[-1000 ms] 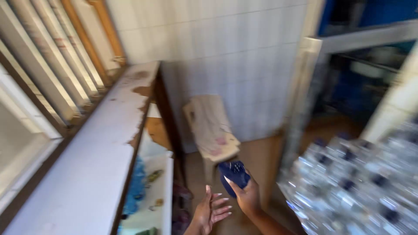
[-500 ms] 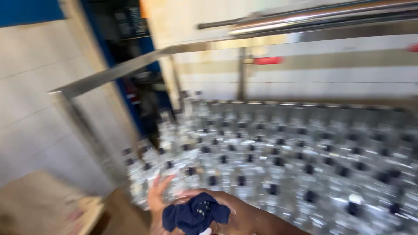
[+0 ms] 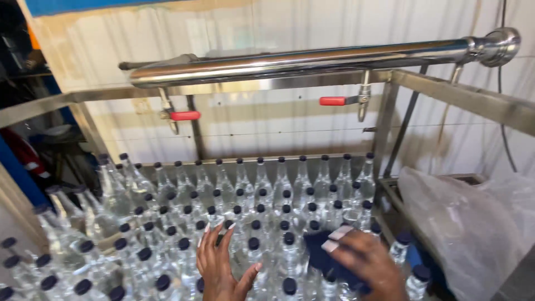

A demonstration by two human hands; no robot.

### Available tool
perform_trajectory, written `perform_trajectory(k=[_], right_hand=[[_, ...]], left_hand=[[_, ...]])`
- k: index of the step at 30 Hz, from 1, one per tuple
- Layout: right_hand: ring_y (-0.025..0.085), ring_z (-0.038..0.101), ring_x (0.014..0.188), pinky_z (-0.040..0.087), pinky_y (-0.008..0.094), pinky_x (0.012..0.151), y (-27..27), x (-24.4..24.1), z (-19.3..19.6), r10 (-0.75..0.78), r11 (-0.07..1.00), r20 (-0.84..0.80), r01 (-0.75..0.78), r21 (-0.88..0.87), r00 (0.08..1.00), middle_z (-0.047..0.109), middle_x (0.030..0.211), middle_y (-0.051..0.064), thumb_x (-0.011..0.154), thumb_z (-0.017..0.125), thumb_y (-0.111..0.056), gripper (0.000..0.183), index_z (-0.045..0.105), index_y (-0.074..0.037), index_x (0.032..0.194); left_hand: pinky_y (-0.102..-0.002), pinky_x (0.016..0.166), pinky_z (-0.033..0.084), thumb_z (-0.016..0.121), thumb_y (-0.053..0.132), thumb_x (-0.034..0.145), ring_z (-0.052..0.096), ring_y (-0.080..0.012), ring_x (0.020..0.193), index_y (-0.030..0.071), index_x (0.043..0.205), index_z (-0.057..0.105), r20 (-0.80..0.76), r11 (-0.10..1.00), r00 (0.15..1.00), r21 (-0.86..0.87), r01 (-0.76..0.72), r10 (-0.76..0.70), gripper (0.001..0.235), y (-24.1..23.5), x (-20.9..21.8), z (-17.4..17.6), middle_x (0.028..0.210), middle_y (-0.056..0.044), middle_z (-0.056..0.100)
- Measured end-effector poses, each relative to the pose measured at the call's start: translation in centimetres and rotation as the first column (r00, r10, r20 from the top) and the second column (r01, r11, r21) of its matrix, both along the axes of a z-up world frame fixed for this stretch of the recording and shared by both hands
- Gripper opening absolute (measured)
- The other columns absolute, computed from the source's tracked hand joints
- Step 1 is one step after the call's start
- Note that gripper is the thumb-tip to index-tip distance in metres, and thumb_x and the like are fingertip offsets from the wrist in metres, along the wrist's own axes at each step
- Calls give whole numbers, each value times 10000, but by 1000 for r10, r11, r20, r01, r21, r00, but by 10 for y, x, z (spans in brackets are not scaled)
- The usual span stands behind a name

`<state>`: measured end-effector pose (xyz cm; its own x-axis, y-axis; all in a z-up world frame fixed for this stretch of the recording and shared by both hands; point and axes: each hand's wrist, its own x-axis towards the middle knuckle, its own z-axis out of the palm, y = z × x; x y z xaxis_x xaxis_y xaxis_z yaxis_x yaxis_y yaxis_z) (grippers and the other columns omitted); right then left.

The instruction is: Filling glass bottles with water from a tap and applying labels to the bottle necks

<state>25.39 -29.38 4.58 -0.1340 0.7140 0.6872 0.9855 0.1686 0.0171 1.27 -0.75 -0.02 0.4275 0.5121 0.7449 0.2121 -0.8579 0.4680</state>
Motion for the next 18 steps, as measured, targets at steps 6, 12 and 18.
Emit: perform_trajectory(k=[6,12,18], right_hand=[[262,679,1334,628,432,976,-29,127,-31,-423,905,-273,394,-159,864,762,1443,-18,574,672,267,1103,769,-395,1451],[212,816,1235,582,358,1081,28,125,6,-194,960,-459,265,95,867,878,1302,-16,819,830,5,567,875,-288,1302],[362,375,1620,312,677,1264,121,76,6,-89,746,-306,-140,-651,948,531,1701,58,798,790,186,794,756,-228,1476]], left_hand=[[-671,1281,181,604,909,849,223,-369,1700,286,1642,487,-146,969,963,138,-207,227,1015,1,52,-17,1785,-70,357],[-686,1304,143,304,1119,797,202,-321,1724,337,1670,440,-197,824,836,387,-414,512,1180,40,73,-40,1846,16,294],[-727,1325,-62,409,883,1016,-191,-301,1733,240,1772,70,-788,923,545,72,-379,285,1049,73,66,-20,1890,-43,-130]])
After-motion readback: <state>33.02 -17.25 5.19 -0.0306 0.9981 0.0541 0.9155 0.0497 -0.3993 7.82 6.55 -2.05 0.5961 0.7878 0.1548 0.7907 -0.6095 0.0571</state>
